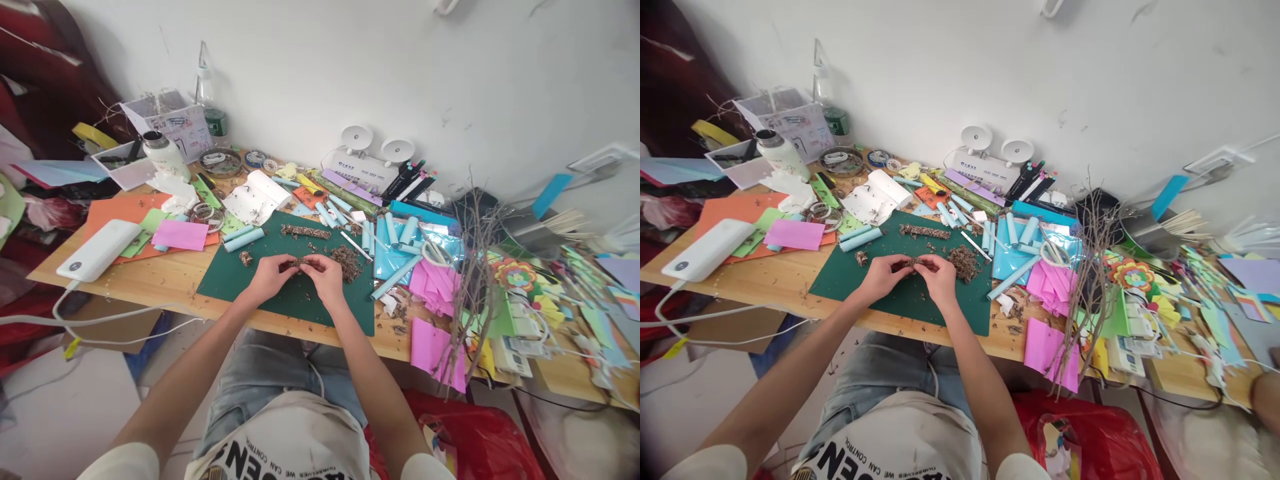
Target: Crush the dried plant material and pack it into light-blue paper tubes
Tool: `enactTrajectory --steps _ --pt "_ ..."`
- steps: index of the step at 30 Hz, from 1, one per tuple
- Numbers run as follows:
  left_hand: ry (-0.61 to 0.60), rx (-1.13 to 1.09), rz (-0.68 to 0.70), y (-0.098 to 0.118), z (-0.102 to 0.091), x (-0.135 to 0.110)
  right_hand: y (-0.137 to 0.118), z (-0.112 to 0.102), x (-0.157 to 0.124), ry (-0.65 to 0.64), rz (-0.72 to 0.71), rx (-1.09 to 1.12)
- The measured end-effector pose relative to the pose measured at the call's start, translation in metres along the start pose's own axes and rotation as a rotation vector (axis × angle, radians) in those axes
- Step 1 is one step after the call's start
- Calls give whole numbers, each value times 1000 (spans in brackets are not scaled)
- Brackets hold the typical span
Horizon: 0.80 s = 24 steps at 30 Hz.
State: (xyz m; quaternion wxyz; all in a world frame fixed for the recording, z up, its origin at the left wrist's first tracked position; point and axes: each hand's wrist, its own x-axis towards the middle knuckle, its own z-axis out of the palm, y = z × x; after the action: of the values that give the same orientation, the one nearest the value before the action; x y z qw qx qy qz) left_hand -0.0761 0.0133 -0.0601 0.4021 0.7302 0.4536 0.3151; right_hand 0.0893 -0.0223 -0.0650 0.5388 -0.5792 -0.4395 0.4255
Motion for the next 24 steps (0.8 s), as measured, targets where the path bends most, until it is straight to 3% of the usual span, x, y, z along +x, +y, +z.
enactTrajectory --steps 8,14,19,24 --pt "52 134 20 1 -8 1 4 -5 5 127 -14 16" --pt "-10 82 79 3 -5 1 10 -3 6 -12 41 -10" --pt "-38 171 178 5 -2 1 11 3 3 3 48 56" --pt "47 354 175 4 -4 2 4 -3 2 78 27 39"
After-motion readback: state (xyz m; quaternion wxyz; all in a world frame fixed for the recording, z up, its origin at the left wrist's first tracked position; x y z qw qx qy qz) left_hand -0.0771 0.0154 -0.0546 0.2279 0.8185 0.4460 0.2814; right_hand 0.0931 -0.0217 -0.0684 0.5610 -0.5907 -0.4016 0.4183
